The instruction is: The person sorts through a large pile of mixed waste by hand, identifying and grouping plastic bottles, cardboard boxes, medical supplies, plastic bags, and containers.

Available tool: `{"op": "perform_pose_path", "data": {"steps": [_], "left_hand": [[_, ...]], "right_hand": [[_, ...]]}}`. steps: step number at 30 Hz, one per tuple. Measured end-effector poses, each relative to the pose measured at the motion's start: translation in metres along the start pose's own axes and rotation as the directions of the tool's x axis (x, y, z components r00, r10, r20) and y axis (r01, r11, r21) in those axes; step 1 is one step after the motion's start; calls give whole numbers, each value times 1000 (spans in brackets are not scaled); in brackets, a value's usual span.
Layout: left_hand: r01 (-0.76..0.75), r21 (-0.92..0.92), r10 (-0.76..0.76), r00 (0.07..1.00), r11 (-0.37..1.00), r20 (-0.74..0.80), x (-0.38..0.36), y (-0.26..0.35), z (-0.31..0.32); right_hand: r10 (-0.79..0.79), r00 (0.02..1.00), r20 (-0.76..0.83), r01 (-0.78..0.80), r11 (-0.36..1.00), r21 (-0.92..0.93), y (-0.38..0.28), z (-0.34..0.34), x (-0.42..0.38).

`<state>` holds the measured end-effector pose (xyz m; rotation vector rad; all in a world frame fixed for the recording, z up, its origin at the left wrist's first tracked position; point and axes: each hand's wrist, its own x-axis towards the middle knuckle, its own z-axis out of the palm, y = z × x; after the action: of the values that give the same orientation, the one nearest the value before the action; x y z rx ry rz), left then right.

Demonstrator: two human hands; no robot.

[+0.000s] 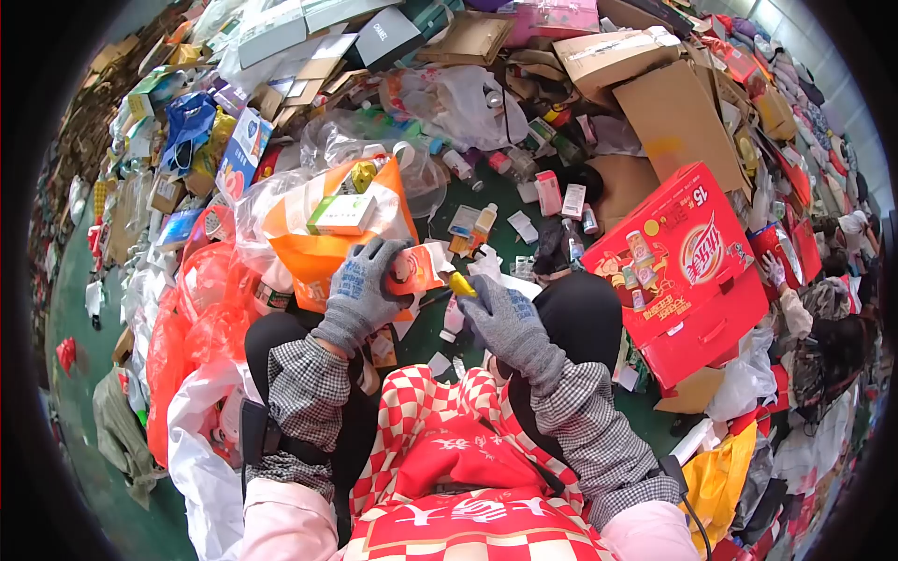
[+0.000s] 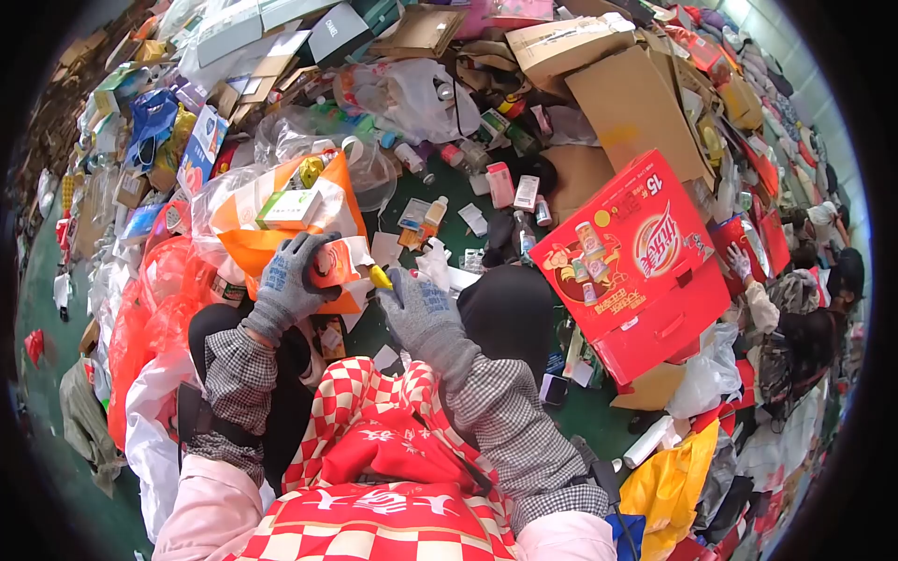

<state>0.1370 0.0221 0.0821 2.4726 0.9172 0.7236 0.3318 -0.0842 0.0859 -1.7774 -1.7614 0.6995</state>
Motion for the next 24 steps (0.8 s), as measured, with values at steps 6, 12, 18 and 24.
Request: {"op": "perform_pose_path", "data": {"steps": [6, 12, 18, 24], "left_hand": [[2, -176, -5, 1000, 984, -17, -8, -9, 2], [-111, -801, 109, 992, 589, -58, -15, -57, 15], [-43, -885, 37, 999, 463, -29, -17, -55, 9], [-68, -726, 2, 996, 685, -91, -17, -35, 6]], "right_hand": [[221, 900, 375, -433, 353, 830, 4, -26, 8], [260, 903, 342, -413, 306, 858, 4, -23, 12], [147, 965, 215, -256, 387, 886, -31, -41, -3], [-51, 897, -440, 133, 978, 158, -42, -20, 26]]}}
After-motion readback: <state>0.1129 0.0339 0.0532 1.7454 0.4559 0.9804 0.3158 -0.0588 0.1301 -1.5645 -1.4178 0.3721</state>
